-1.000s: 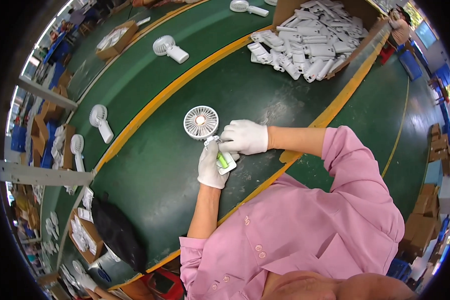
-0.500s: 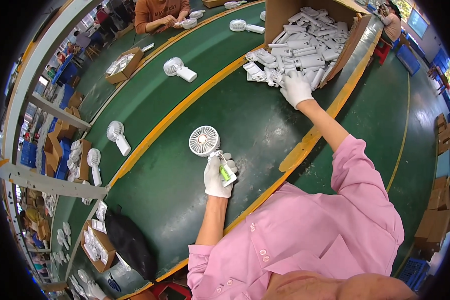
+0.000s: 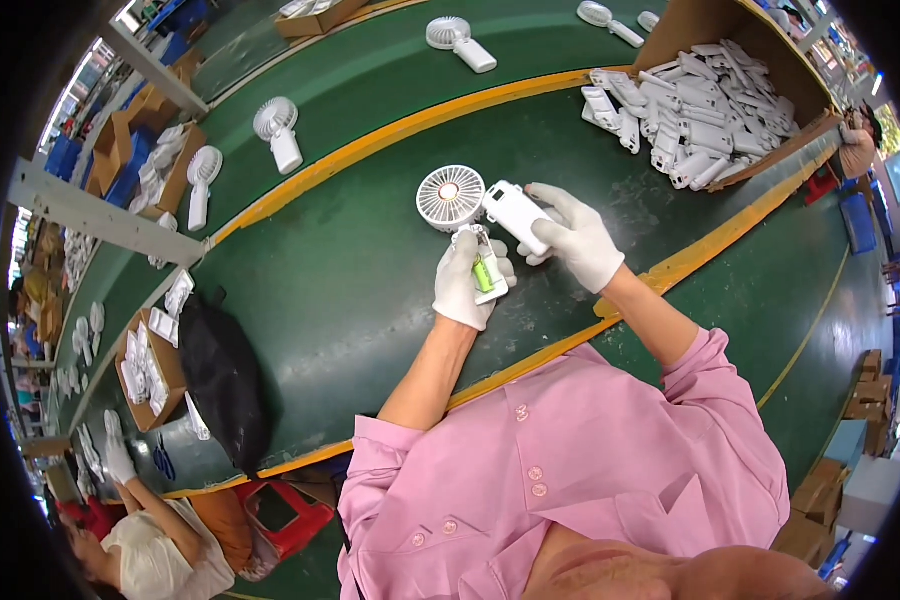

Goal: The person assembles portable handheld fans by fitting circuit boards, batteries, and fan heads into handle casings by hand, snapping the casing covers together, and placing the assembled fans onto the conveyor belt.

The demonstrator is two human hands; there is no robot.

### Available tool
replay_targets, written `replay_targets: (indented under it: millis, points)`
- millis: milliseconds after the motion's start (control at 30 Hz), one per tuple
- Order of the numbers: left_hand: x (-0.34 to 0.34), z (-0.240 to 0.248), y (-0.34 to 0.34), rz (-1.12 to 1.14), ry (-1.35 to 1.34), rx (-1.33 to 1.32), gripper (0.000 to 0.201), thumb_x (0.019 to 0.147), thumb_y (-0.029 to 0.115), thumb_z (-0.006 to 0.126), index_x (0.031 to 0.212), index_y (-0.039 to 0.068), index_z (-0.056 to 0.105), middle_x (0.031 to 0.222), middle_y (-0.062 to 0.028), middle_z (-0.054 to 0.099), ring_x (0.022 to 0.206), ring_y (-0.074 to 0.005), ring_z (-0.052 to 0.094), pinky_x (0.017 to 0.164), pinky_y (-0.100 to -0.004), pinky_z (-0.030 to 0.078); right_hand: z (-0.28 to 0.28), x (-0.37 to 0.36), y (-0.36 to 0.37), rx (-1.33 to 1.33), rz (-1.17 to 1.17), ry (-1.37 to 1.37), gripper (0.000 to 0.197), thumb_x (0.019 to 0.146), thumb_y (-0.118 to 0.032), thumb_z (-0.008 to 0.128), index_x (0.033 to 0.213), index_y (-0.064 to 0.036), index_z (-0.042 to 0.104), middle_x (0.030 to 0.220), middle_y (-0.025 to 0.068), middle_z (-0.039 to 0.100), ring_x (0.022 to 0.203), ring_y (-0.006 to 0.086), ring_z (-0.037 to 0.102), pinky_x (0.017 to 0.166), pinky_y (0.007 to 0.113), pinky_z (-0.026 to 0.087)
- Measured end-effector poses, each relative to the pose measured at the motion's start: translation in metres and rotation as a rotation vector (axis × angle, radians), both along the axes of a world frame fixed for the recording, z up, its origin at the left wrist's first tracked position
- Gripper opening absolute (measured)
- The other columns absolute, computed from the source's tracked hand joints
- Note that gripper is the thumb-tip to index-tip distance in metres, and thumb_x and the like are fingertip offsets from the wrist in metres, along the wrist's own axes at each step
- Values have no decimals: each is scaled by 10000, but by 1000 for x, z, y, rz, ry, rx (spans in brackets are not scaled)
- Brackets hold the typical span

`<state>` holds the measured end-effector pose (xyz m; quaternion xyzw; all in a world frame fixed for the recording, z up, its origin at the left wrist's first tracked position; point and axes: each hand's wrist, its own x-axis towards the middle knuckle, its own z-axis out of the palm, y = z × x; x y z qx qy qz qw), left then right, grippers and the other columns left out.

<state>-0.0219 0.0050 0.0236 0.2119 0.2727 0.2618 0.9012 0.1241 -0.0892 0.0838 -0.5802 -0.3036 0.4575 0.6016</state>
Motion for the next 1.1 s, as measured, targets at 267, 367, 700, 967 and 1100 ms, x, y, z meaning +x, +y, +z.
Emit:
replay_targets:
  millis: [267, 367, 700, 967, 1100]
  points:
    - [0, -7, -2, 38, -110, 39, 245, 941, 203, 475, 1047, -8, 540, 847, -119, 617, 635, -205, 627, 535, -319, 533, -11, -10, 5, -259, 405, -69, 410, 885, -212, 589, 1222, 10, 515, 990, 48, 583, 842, 107, 561, 739, 259, 495]
    - [0, -5, -2, 81, -7, 42, 236, 943, 189, 465, 1044, -11, 539, 859, -120, 620, 648, -210, 628, 560, -316, 538, -9, -17, 6, -258, 439, -21, 449, 872, -218, 604, 1247, 7, 504, 1010, 51, 593, 839, 111, 570, 756, 254, 496]
    - [2, -13, 5, -46, -247, -156, 305, 994, 292, 444, 1169, 49, 498, 1028, -164, 611, 873, -255, 640, 739, -393, 553, 4, -9, 8, -383, 252, -594, 687, 786, -306, 668, 1341, 15, 421, 844, 126, 647, 705, 174, 627, 684, 288, 524]
    - [7, -7, 6, -47, -229, -140, 667, 972, 598, 153, 1279, 93, 462, 1212, -99, 559, 1152, -258, 531, 1007, -408, 417, 43, -49, 19, -437, 409, -1396, 771, 790, -431, 585, 1403, -68, 290, 743, 221, 653, 630, 391, 649, 635, 469, 532]
    - [7, -17, 3, -96, -230, -178, 743, 934, 668, 138, 1244, 77, 467, 1182, -143, 558, 1126, -278, 536, 1003, -393, 407, 50, -58, 27, -462, 502, -1539, 608, 831, -419, 543, 1322, -96, 389, 787, 150, 680, 588, 354, 652, 558, 458, 527]
